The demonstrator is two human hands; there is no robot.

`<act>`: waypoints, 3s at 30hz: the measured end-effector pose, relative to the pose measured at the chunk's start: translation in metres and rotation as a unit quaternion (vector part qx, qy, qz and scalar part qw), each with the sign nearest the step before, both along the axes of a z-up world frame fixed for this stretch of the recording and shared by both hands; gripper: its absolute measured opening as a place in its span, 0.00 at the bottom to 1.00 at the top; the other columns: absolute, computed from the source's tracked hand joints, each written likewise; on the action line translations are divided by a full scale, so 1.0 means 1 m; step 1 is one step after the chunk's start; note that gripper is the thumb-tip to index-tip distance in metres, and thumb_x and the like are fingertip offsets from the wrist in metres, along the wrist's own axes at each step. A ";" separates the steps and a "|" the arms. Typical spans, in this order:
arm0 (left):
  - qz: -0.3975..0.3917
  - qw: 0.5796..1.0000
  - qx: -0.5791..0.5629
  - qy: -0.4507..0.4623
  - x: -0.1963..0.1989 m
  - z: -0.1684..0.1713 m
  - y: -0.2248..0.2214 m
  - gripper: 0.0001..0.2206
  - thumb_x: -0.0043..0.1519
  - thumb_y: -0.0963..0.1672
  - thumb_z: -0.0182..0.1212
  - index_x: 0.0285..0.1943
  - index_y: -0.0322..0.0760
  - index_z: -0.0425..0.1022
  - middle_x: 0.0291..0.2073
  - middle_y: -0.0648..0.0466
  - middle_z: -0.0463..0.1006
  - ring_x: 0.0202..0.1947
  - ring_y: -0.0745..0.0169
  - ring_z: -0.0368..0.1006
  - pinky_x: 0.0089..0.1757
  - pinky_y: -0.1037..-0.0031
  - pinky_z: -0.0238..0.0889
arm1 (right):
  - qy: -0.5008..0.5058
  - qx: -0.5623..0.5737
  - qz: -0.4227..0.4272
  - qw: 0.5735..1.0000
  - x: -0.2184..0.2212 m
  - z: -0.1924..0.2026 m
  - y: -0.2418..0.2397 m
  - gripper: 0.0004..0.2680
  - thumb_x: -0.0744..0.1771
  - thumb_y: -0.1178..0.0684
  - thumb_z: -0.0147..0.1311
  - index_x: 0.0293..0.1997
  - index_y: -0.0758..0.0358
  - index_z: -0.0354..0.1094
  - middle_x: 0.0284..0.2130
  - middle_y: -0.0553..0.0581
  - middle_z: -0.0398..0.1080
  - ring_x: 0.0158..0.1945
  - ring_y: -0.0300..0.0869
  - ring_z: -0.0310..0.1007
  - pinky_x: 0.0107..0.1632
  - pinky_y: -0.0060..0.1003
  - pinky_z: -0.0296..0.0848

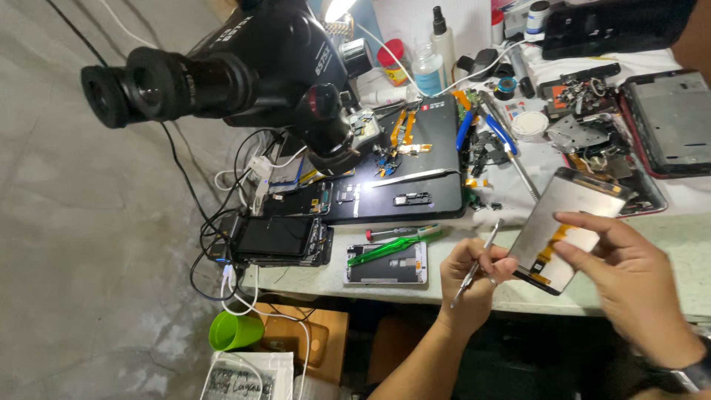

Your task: The person uses a metal spudger to pry and separate the screen assembly from the smartphone frame, then uses a green toothbrush to clean the interior of the phone chassis.

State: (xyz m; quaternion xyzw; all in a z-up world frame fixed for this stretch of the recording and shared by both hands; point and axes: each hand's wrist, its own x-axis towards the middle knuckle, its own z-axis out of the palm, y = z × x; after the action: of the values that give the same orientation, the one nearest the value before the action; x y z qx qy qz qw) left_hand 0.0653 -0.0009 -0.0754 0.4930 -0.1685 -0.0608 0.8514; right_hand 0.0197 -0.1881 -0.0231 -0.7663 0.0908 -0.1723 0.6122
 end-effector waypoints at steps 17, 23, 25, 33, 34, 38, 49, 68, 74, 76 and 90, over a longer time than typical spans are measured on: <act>-0.026 0.999 -0.030 0.019 0.001 0.005 0.000 0.07 0.65 0.35 0.62 0.38 0.36 0.69 0.39 0.48 0.80 0.36 0.70 0.73 0.42 0.77 0.69 | 0.121 0.092 -0.047 0.987 -0.001 -0.124 -0.114 0.14 0.68 0.57 0.60 0.58 0.77 0.66 0.31 0.72 0.76 0.35 0.51 0.80 0.43 0.45 0.80; 0.002 1.000 -0.012 0.002 0.003 0.007 -0.001 0.09 0.64 0.35 0.64 0.35 0.36 0.69 0.38 0.53 0.79 0.36 0.73 0.69 0.42 0.79 0.64 | 0.012 0.125 -0.050 0.991 -0.014 -0.063 -0.080 0.15 0.67 0.64 0.58 0.62 0.70 0.69 0.43 0.67 0.76 0.42 0.46 0.77 0.47 0.42 0.79; 0.001 1.000 -0.021 0.003 0.003 0.008 -0.001 0.09 0.64 0.35 0.64 0.35 0.36 0.69 0.37 0.53 0.79 0.36 0.73 0.68 0.41 0.80 0.63 | 0.012 0.168 -0.041 0.985 -0.014 -0.053 -0.079 0.12 0.68 0.64 0.57 0.59 0.70 0.71 0.42 0.68 0.75 0.43 0.46 0.77 0.49 0.43 0.78; 0.004 1.000 -0.005 -0.015 0.002 0.011 -0.003 0.08 0.63 0.35 0.64 0.35 0.36 0.69 0.36 0.54 0.78 0.35 0.73 0.67 0.40 0.80 0.61 | 0.105 0.390 -0.011 0.915 -0.013 -0.041 -0.104 0.05 0.69 0.60 0.51 0.46 0.72 0.71 0.45 0.63 0.78 0.46 0.47 0.79 0.48 0.53 0.80; 0.009 1.000 0.005 -0.018 0.001 0.012 -0.003 0.08 0.64 0.35 0.64 0.35 0.35 0.69 0.36 0.54 0.78 0.34 0.74 0.66 0.39 0.80 0.60 | 0.111 0.368 -0.019 0.923 -0.013 -0.041 -0.104 0.06 0.69 0.60 0.52 0.46 0.72 0.72 0.44 0.64 0.78 0.45 0.46 0.80 0.48 0.51 0.80; 0.030 0.997 0.047 -0.043 -0.003 0.016 -0.004 0.09 0.65 0.35 0.63 0.35 0.35 0.68 0.36 0.56 0.76 0.34 0.75 0.64 0.39 0.82 0.59 | 0.076 0.225 -0.035 0.971 -0.014 -0.044 -0.097 0.08 0.66 0.63 0.57 0.49 0.72 0.75 0.39 0.64 0.77 0.41 0.42 0.77 0.49 0.38 0.77; 0.035 0.996 0.064 -0.059 -0.003 0.011 -0.005 0.09 0.65 0.36 0.63 0.35 0.35 0.68 0.38 0.56 0.76 0.35 0.76 0.66 0.40 0.83 0.61 | 0.002 0.159 -0.058 0.986 -0.020 -0.042 -0.088 0.08 0.65 0.67 0.60 0.48 0.73 0.71 0.34 0.58 0.74 0.39 0.36 0.73 0.48 0.29 0.73; -0.026 0.998 0.052 -0.028 0.003 0.013 0.000 0.09 0.66 0.37 0.64 0.35 0.36 0.68 0.37 0.55 0.78 0.37 0.74 0.68 0.42 0.80 0.64 | 0.193 0.163 0.091 0.963 -0.012 -0.108 -0.159 0.23 0.60 0.73 0.64 0.62 0.67 0.71 0.30 0.65 0.76 0.34 0.49 0.80 0.42 0.43 0.80; -0.035 0.998 0.037 -0.030 0.002 0.011 -0.002 0.08 0.66 0.37 0.64 0.36 0.36 0.69 0.37 0.54 0.78 0.37 0.74 0.69 0.42 0.79 0.64 | 0.141 0.171 0.071 0.973 -0.014 -0.111 -0.152 0.22 0.59 0.72 0.64 0.59 0.69 0.70 0.30 0.58 0.71 0.34 0.43 0.74 0.41 0.37 0.73; -0.032 0.999 0.032 -0.029 0.002 0.011 0.000 0.08 0.66 0.37 0.64 0.36 0.36 0.69 0.37 0.54 0.78 0.37 0.74 0.69 0.43 0.80 0.64 | 0.128 0.188 0.069 0.971 -0.014 -0.115 -0.150 0.19 0.60 0.72 0.64 0.57 0.70 0.70 0.30 0.58 0.72 0.34 0.43 0.74 0.40 0.37 0.72; -0.037 0.999 0.013 -0.010 0.003 -0.008 0.003 0.07 0.67 0.37 0.66 0.40 0.36 0.70 0.42 0.52 0.79 0.42 0.73 0.73 0.46 0.78 0.69 | -0.034 0.000 0.087 0.996 0.005 -0.207 -0.161 0.16 0.63 0.66 0.57 0.55 0.65 0.64 0.41 0.58 0.70 0.43 0.43 0.78 0.48 0.38 0.78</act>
State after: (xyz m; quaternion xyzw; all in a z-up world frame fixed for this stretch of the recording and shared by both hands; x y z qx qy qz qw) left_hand 0.0682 0.0026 -0.0833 0.4982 -0.1944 -0.0893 0.8403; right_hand 0.0243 -0.3490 -0.2303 -0.7651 0.0024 -0.1445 0.6275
